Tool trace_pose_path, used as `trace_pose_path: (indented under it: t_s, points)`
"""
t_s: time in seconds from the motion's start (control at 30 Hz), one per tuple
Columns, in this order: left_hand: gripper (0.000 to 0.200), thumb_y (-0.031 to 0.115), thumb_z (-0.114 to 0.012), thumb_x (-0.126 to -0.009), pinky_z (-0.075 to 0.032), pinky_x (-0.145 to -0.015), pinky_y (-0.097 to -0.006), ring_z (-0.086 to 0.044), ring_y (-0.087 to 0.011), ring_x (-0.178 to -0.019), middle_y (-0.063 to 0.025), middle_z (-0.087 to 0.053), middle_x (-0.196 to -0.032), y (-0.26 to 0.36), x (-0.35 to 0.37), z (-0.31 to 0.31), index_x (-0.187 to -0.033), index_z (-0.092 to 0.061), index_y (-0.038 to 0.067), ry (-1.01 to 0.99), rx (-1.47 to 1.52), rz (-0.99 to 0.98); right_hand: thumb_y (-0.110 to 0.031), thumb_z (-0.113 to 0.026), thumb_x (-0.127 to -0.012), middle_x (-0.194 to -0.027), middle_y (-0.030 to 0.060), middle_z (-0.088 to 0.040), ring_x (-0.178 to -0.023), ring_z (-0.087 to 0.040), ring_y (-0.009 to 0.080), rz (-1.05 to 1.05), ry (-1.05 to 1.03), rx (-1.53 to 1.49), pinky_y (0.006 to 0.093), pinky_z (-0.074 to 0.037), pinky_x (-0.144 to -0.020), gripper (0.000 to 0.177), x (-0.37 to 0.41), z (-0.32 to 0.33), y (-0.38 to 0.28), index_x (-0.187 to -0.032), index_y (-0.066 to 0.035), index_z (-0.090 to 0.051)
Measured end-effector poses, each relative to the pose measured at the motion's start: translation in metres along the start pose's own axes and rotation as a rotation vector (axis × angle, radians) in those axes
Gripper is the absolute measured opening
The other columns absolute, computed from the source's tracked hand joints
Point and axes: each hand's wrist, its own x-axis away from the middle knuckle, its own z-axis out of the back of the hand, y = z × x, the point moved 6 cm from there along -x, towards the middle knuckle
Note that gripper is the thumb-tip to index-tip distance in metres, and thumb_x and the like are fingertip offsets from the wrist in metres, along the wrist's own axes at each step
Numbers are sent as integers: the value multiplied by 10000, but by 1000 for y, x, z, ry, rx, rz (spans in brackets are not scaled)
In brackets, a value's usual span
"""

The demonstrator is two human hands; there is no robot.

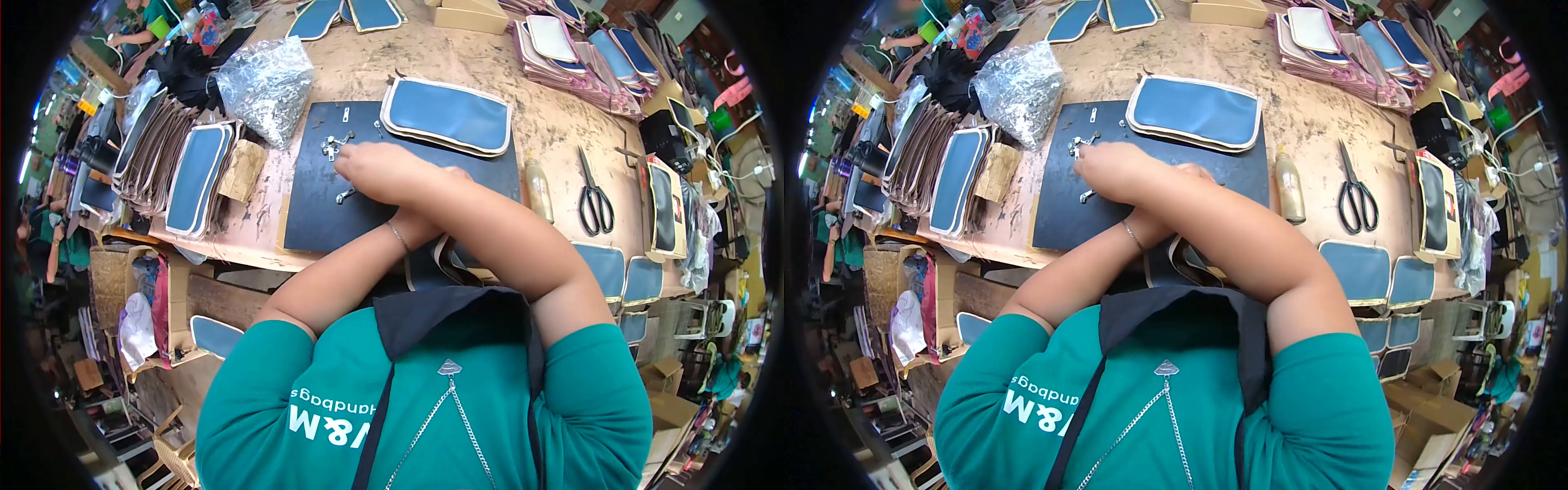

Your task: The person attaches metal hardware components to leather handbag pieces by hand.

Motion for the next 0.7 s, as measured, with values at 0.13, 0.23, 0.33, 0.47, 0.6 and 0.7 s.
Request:
trace_pose_path:
  t_s: [0.13, 0.23, 0.33, 0.47, 0.6, 0.7]
  points:
    - [289, 199, -633, -935, -433, -975, -375, -577, -286, -1106, -151, -607, -1142, -23, -1, 5, -1167, -580, 35, 375, 236, 103, -125, -600, -893, -980, 151, -673, -892, -677, 336, -47, 371, -239, 444, -548, -765, 104, 22, 73, 7, -952, -52, -644]
    - [348, 131, -609, -947, -420, -1016, -459, -555, -349, -1211, -207, -607, -1193, -31, -6, 43, -1273, -553, 25, 655, 231, 78, -98, -631, -852, -911, 139, -673, -815, -671, 300, -155, 561, -523, 380, -548, -769, 121, 59, 119, 21, -965, -56, -625]
    - [167, 84, -594, -984, -512, -848, -320, -649, -202, -950, -98, -678, -1004, -52, -26, 56, -1130, -571, 5, 559, 883, 234, -68, -640, -887, -915, 84, -687, -824, -671, 185, -261, 724, -716, 295, -544, -787, 135, 103, 138, 40, -1015, -31, -657]
    - [105, 93, -576, -1019, -524, -841, -257, -653, -114, -940, -54, -680, -1017, -60, -28, 61, -1102, -571, 29, 439, 1203, 296, -70, -644, -942, -968, 47, -693, -871, -654, 108, -376, 760, -956, 257, -537, -802, 153, 143, 124, 63, -1076, 1, -665]
    - [139, 60, -611, -992, -551, -856, -276, -683, -145, -953, -67, -686, -1038, -52, -26, 70, -1123, -587, 23, 448, 1237, 301, -51, -682, -930, -973, 24, -668, -877, -621, 83, -488, 732, -1009, 238, -517, -806, 161, 165, 101, 78, -1080, -10, -641]
    - [120, 40, -635, -972, -556, -840, -273, -675, -134, -936, -70, -685, -1024, -51, -21, 77, -1087, -610, 17, 476, 1011, 340, -42, -706, -911, -946, 15, -656, -872, -609, 79, -482, 797, -1025, 232, -506, -804, 146, 171, 98, 74, -1032, -28, -625]
